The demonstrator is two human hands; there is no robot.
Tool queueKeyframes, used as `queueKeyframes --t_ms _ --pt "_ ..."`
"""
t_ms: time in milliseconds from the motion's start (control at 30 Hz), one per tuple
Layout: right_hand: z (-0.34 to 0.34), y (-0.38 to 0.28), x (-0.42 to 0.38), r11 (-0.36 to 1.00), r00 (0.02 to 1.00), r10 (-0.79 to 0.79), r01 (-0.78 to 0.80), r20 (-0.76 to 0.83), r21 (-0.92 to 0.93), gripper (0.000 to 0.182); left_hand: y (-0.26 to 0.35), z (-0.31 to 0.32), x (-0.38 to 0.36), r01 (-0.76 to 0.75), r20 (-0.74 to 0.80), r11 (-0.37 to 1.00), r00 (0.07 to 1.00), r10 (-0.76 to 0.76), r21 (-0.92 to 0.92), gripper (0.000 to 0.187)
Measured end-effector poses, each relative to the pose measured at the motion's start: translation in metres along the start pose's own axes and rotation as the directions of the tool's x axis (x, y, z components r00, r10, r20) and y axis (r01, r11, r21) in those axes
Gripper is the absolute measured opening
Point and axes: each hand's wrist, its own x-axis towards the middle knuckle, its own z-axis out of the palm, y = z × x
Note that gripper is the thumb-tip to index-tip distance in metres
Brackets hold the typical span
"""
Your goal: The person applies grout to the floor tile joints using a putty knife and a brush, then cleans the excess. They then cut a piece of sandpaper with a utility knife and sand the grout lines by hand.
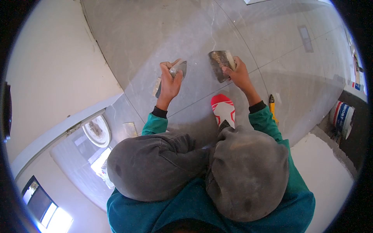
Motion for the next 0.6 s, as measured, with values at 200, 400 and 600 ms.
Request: queueKeyframes --t_ms 200,400,600 --pt "0.044 -0.049 -0.019 0.904 0.991 -0.119 0.086 0.053 0.419 0.031 0.009 -0.008 0.004 0.546 0.39 0.376 0.821 -0.416 -0.748 0.048" --pt "0.06 -0.067 -0.005 0.961 0.982 -0.146 0.113 0.118 0.253 0.02 0.026 -0.002 0.004 0.599 0.415 0.306 0.764 -0.493 -0.74 0.083" --pt "0.071 -0.067 -0.011 0.902 0.912 -0.41 0.406 0.002 -0.149 0.021 0.039 0.002 -0.008 0.535 0.206 0.774 0.845 -0.494 -0.34 0.075"
